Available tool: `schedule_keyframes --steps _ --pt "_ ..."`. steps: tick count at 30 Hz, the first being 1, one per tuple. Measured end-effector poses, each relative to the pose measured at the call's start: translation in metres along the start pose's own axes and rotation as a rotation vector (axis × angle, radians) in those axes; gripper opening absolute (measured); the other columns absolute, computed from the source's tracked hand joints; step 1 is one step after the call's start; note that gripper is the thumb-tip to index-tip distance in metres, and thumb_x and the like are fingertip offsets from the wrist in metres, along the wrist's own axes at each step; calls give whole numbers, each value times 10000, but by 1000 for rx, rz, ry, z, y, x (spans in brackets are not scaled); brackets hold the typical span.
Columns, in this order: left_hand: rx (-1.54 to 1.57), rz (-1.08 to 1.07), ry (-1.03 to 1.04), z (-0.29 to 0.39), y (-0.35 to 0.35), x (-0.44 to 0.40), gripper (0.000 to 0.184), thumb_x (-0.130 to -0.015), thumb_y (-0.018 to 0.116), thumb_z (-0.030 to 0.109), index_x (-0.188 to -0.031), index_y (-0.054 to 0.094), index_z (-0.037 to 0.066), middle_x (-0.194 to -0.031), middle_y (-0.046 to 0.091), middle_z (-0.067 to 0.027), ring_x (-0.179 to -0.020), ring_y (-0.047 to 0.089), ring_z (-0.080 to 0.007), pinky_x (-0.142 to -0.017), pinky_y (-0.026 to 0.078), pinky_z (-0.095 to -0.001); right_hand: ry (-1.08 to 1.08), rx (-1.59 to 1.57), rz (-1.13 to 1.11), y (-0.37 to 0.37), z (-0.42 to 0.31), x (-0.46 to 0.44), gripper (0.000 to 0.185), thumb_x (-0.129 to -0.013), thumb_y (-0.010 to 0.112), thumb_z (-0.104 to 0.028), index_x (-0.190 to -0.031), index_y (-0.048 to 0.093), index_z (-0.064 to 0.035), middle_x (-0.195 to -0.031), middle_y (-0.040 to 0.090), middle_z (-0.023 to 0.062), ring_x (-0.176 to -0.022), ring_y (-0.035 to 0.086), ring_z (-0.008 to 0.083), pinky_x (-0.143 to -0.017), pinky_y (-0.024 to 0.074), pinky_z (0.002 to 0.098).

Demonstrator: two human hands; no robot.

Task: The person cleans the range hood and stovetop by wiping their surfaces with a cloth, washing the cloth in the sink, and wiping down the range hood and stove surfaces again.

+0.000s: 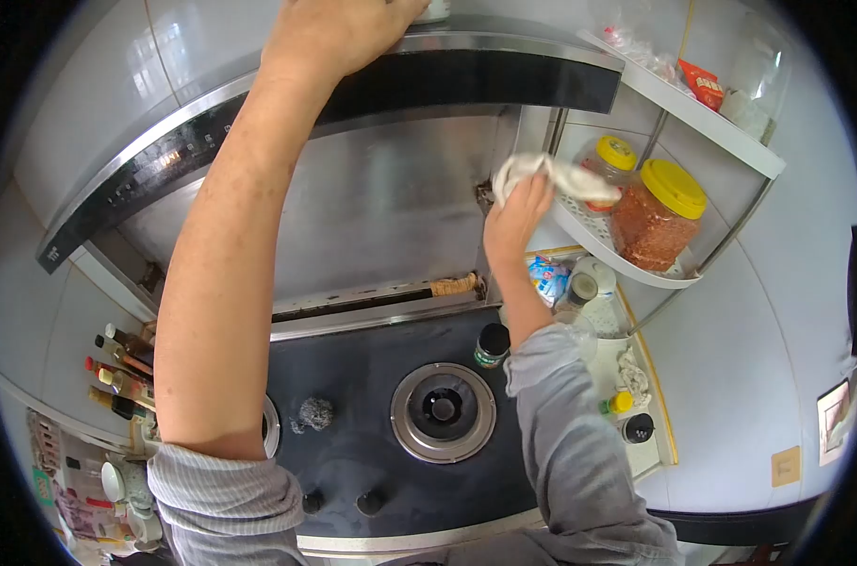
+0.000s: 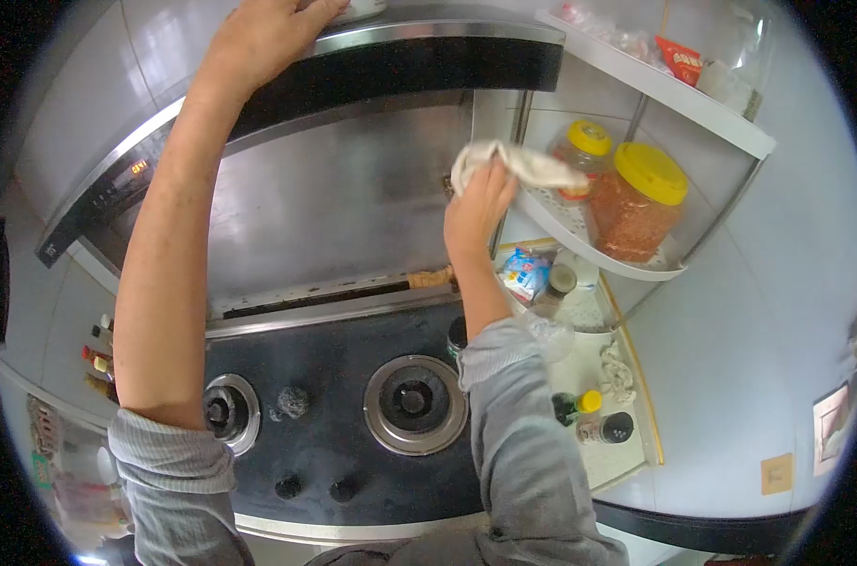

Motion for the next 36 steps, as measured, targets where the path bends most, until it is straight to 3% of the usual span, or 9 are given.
schedule_keyframes --steps 5,12,15,18,21,23,27,32,36 --pt "-4 -16 -32 0 -2 -1 506 -889 479 406 -1332 437 166 -1406 385 -192 -1328 284 -425 -1057 279 -547 176 -301 -124 -1 35 10 386 -720 668 -89 -1035 489 45 -1031 506 217 -985 490 362 -871 375 459" --pt "-22 -20 -40 -9 10 -10 490 -879 495 378 -1316 456 159 -1392 404 -182 -1307 328 -399 -1045 321 -494 545 -1045 -190 -25 24 -115 351 -705 644 -175 -973 595 46 -904 645 139 -817 602 229 -746 463 345" --pt "40 -16 -7 -6 7 -9 482 -875 499 373 -1302 468 152 -1372 426 -174 -1276 375 -367 -1029 344 -473 640 -983 -170 6 55 -68 352 -711 636 -183 -975 601 47 -881 648 133 -804 605 216 -745 467 331" --pt "3 -53 -45 -1 2 -7 476 -874 500 373 -1291 475 146 -1354 444 -170 -1249 407 -343 -1013 351 -496 606 -508 -406 1 73 -21 313 -735 632 -133 -1002 596 26 -900 637 140 -813 612 276 -759 471 361" --pt "29 -9 -33 8 -8 2 472 -873 502 372 -1286 479 145 -1360 440 -171 -1270 384 -364 -1017 340 -515 550 -798 -236 -29 35 -5 354 -736 675 -158 -1028 572 13 -945 599 148 -871 589 326 -802 457 400" --pt "-45 26 -65 4 -3 0 467 -876 500 373 -1282 480 143 -1363 435 -182 -1288 354 -403 -1027 322 -529 67 -667 -66 -57 -21 -23 384 -737 707 -183 -1024 550 18 -968 555 170 -930 548 344 -823 438 428" --pt "-24 57 -20 0 -2 2 461 -878 498 367 -1278 482 138 -1348 449 -194 -1284 354 -423 -1028 322 -531 241 -430 -410 -1 -62 -47 473 -779 641 -133 -1133 457 119 -1173 471 269 -1138 429 413 -952 361 455" --pt "51 75 19 -2 -3 4 445 -877 502 350 -1262 492 127 -1331 465 -194 -1265 375 -426 -1010 340 -536 146 -191 -199 53 -77 -41 480 -813 620 -135 -1162 433 135 -1295 388 311 -1215 365 435 -1024 305 477" --pt "98 -1 17 -5 -4 2 438 -877 503 339 -1258 493 123 -1330 465 -195 -1244 394 -429 -1004 359 -508 178 -154 -326 65 -64 -5 514 -794 626 -101 -1198 416 137 -1357 337 311 -1259 330 435 -1058 283 463"
Point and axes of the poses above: each hand's wrist, its own x-axis away from the middle knuckle, its own y-axis out of the palm, z = x × y, the point moved 6 cm from there along -x, towards the middle knuckle
